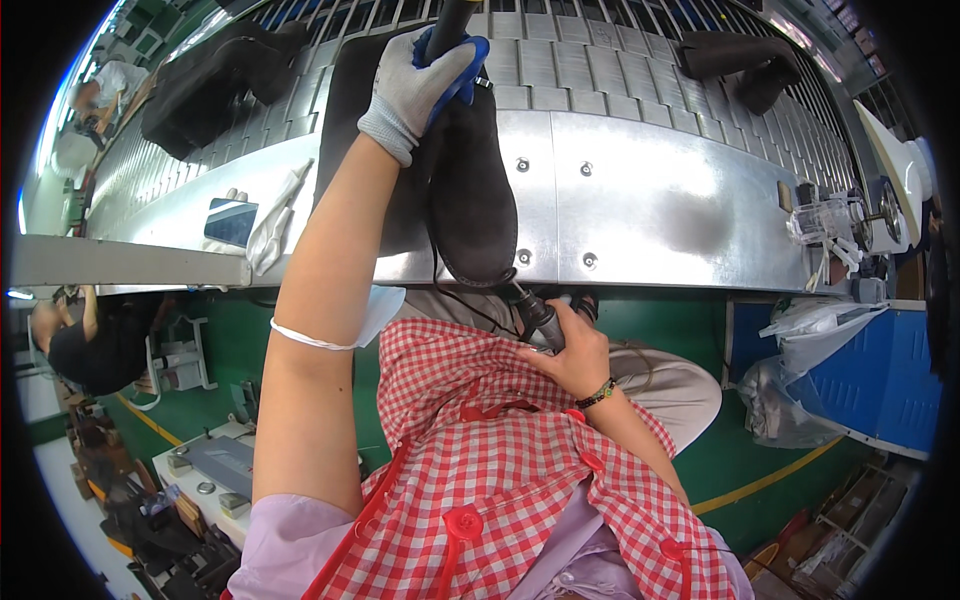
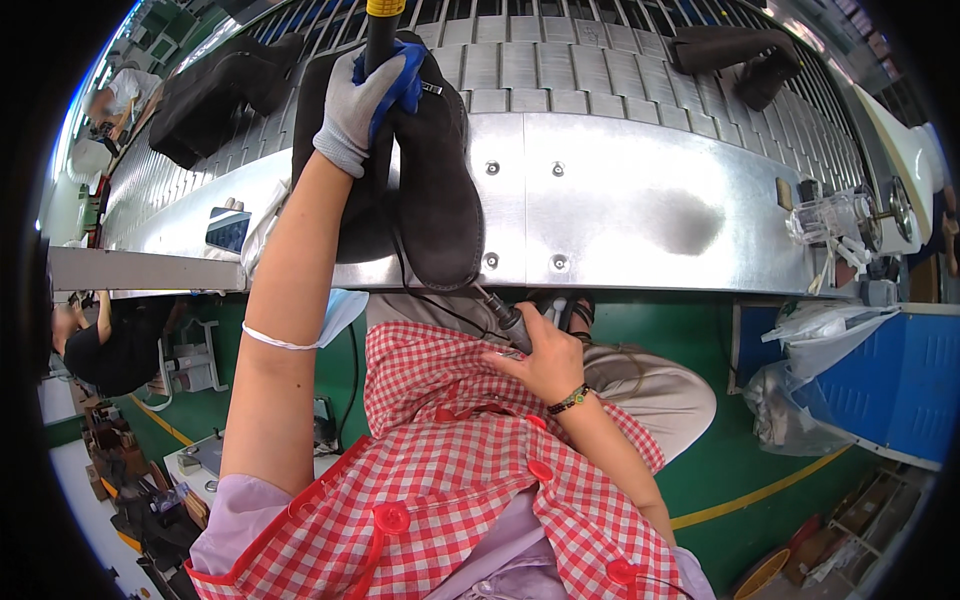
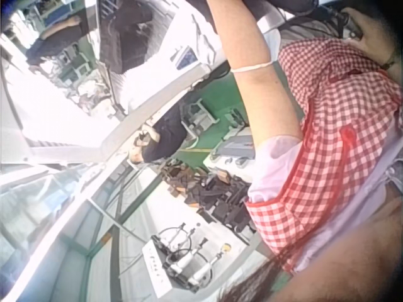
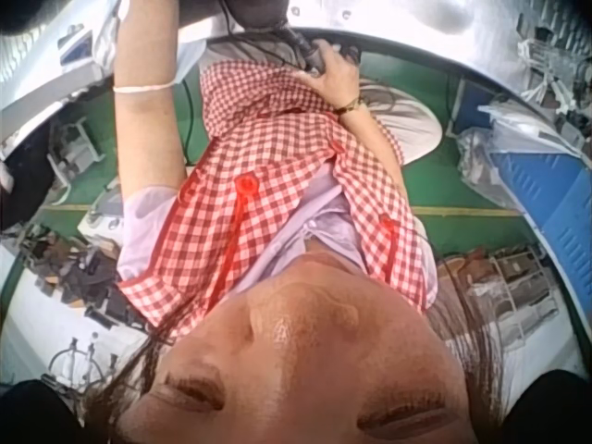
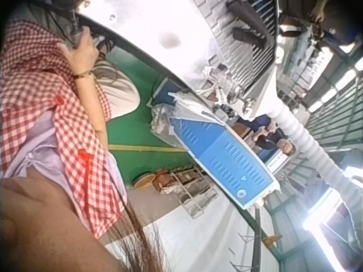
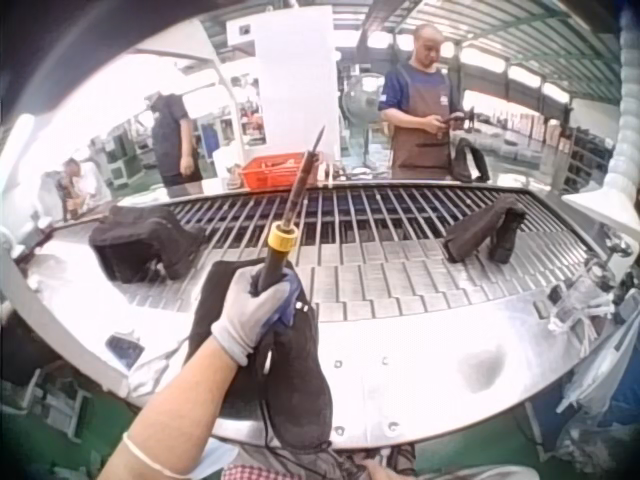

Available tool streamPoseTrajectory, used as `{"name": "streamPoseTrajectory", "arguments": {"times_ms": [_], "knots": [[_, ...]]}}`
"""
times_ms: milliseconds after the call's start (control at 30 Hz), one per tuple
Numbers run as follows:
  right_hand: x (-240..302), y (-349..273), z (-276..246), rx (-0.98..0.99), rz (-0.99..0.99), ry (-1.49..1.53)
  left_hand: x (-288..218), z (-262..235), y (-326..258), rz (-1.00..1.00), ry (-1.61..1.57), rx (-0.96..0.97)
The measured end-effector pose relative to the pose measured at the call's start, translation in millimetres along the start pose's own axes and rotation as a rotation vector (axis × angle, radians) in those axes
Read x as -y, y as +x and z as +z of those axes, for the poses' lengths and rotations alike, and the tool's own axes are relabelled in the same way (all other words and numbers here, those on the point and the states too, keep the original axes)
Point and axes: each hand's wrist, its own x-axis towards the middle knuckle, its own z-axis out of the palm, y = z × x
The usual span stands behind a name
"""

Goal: The person uses a soldering iron and a pneumatic tool to work on the seams and edges of a dark brown boot. They manipulate the boot on a metal workbench, applying heat and air to specific areas, then place the boot on a conveyor belt and retrieve another one to repeat the process.

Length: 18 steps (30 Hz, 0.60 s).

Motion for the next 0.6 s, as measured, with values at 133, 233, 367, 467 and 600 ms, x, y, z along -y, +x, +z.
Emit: {"name": "streamPoseTrajectory", "arguments": {"times_ms": [133,233,367,467,600], "knots": [[-5.0,0.4,3.4,-0.048,0.014,0.008,-0.3,-0.8,0.7,-0.011,0.007,0.004],[-3.0,0.5,5.4,-0.041,-0.008,-0.01,0.6,-2.9,1.0,-0.005,0.009,0.009],[1.0,-2.9,11.7,-0.019,-0.047,-0.005,1.3,-3.8,0.5,0.0,-0.003,0.016],[3.4,-2.2,12.3,-0.062,-0.04,0.037,0.4,-4.2,0.4,-0.001,-0.006,0.015],[7.0,-1.7,8.6,-0.073,0.018,0.025,-1.1,-5.1,-1.1,-0.003,-0.023,0.014]]}}
